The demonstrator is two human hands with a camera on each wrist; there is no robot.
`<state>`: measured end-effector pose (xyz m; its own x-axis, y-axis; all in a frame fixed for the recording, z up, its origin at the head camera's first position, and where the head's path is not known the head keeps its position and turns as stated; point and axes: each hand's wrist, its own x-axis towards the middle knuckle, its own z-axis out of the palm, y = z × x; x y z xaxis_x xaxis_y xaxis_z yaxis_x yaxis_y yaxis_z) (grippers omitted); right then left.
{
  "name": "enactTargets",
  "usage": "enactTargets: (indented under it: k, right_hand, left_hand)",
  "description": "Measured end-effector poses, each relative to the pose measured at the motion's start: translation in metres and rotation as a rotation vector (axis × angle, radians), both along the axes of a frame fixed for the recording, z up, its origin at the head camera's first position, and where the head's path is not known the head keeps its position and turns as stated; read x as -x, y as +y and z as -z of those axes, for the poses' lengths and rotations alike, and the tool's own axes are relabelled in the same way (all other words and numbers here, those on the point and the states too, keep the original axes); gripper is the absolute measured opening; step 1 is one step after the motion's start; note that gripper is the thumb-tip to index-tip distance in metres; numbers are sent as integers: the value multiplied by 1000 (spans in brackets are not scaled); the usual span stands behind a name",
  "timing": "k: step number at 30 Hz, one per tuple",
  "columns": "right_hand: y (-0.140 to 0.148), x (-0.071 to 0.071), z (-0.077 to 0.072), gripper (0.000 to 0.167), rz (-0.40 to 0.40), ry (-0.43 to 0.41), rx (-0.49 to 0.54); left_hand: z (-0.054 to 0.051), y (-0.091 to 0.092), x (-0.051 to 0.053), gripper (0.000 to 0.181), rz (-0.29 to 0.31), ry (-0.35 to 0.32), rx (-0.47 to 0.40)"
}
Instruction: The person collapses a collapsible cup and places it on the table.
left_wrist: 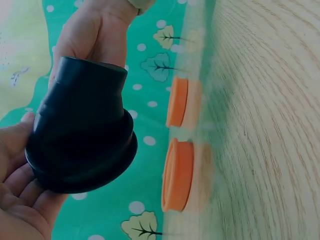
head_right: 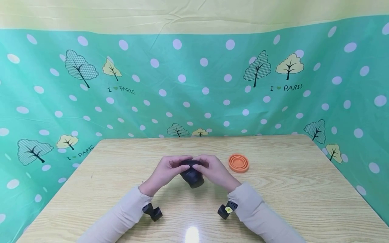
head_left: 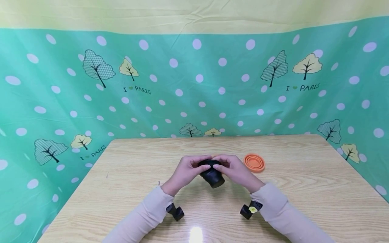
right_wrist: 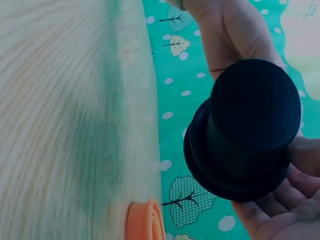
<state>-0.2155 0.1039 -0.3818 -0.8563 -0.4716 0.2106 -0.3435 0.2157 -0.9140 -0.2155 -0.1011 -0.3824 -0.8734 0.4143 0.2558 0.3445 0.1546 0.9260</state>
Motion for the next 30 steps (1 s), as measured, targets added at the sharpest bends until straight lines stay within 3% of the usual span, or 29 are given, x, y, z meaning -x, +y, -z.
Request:
enactTargets:
  k: [3,10,19,30]
  right_hand:
    - [2,1,-2,25,32,-46,31]
    - [3,2,-3,31,63,-139,228]
    - [0,2,-2,30,30,-130,254]
    - [0,1,-1,29,20,-111,251]
  left_hand:
    - [-1,-2,1,40,-7,-49,-15]
    - [-2,-1,2,41,-3,-123,-145]
    - [-5,2,-2,34,-61,-128,-174]
    - [-6,2,-3,29,-76,-117,-177]
